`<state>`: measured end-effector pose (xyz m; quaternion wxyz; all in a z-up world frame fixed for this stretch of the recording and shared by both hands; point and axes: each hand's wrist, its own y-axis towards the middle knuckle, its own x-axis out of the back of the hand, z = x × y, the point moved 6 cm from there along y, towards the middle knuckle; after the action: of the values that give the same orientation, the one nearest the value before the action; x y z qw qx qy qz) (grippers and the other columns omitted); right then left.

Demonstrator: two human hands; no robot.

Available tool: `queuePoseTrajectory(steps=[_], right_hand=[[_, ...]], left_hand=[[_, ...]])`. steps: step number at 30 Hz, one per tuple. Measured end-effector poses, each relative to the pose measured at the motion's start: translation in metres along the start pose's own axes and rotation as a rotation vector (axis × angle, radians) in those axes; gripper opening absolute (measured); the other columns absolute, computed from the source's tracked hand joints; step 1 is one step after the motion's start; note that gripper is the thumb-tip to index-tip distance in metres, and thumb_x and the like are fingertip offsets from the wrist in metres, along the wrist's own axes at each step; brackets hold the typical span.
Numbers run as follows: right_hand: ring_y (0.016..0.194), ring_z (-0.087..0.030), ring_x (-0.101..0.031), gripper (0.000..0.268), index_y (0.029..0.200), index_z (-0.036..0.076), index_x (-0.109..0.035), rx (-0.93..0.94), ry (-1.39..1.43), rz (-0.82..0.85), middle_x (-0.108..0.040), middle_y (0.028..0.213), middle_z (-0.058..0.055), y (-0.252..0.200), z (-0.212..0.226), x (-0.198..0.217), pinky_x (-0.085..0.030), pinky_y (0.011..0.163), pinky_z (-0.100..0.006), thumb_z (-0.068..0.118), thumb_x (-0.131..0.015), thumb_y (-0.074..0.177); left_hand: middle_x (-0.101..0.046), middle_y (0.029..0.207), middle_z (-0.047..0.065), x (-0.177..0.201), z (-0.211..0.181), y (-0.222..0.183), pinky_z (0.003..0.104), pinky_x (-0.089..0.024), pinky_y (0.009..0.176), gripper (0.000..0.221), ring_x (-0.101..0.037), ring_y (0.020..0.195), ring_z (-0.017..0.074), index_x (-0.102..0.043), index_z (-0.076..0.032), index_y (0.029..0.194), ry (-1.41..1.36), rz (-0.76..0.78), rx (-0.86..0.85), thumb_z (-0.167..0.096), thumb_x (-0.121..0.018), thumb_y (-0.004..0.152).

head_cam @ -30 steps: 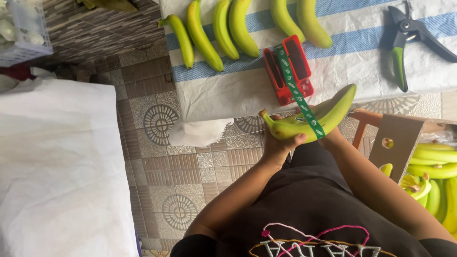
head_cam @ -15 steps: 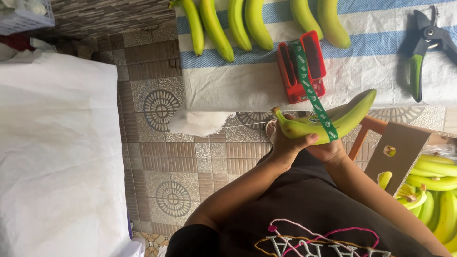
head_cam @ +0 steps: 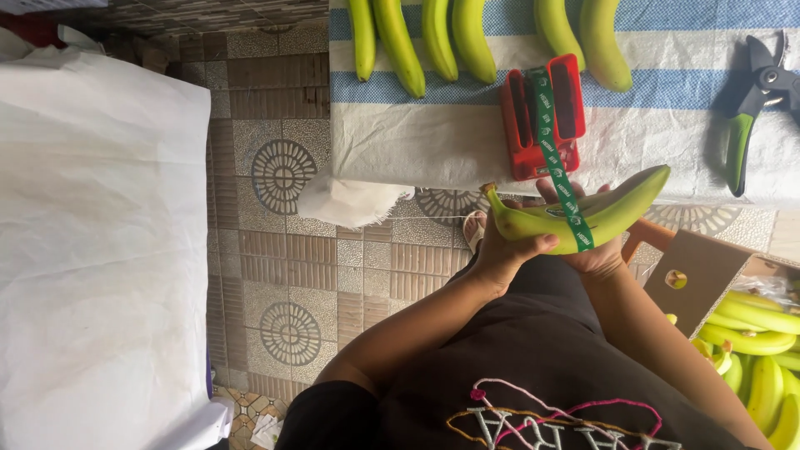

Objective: Bundling green bananas into small bunches using a manual tape dispenser and placing them in rows.

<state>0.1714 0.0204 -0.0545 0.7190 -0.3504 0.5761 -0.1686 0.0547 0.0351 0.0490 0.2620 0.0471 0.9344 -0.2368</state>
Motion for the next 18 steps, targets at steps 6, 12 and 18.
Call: queuePoseTrajectory(steps=[6, 12, 18], right_hand=[[0.122, -0.056, -0.056, 0.074, 0.128, 0.003, -0.069, -0.005, 0.012, 0.128, -0.063, 0.137, -0.028, 0.007, 0.036, 0.012, -0.043, 0.1, -0.068, 0.064, -0.061, 0.088], [0.093, -0.018, -0.062, 0.027, 0.112, 0.011, -0.065, 0.37, -0.715, -0.282, -0.068, 0.106, -0.006, -0.023, 0.118, 0.024, -0.044, 0.073, -0.028, 0.019, -0.049, 0.092], [0.084, -0.018, -0.065, 0.005, 0.101, 0.023, -0.078, 0.855, -2.125, -0.167, -0.075, 0.109, 0.007, -0.03, 0.13, -0.072, -0.023, 0.099, -0.044, 0.024, -0.082, 0.098]], left_hand=[[-0.051, 0.102, -0.001, 0.023, 0.011, -0.008, 0.025, -0.053, 0.09, 0.078, -0.053, 0.1, 0.0074, -0.038, -0.014, 0.119, 0.051, -0.037, 0.009, -0.022, -0.095, 0.067], [-0.062, 0.116, 0.017, 0.032, 0.007, 0.0, 0.044, -0.06, 0.092, 0.073, -0.062, 0.126, 0.034, -0.038, -0.015, 0.11, 0.042, -0.004, 0.164, -0.026, -0.088, 0.058], [-0.066, 0.121, 0.019, 0.034, 0.005, 0.002, 0.046, -0.061, 0.094, 0.069, -0.068, 0.115, 0.0329, -0.043, -0.011, 0.109, 0.001, 0.04, 0.13, -0.017, -0.089, 0.059]])
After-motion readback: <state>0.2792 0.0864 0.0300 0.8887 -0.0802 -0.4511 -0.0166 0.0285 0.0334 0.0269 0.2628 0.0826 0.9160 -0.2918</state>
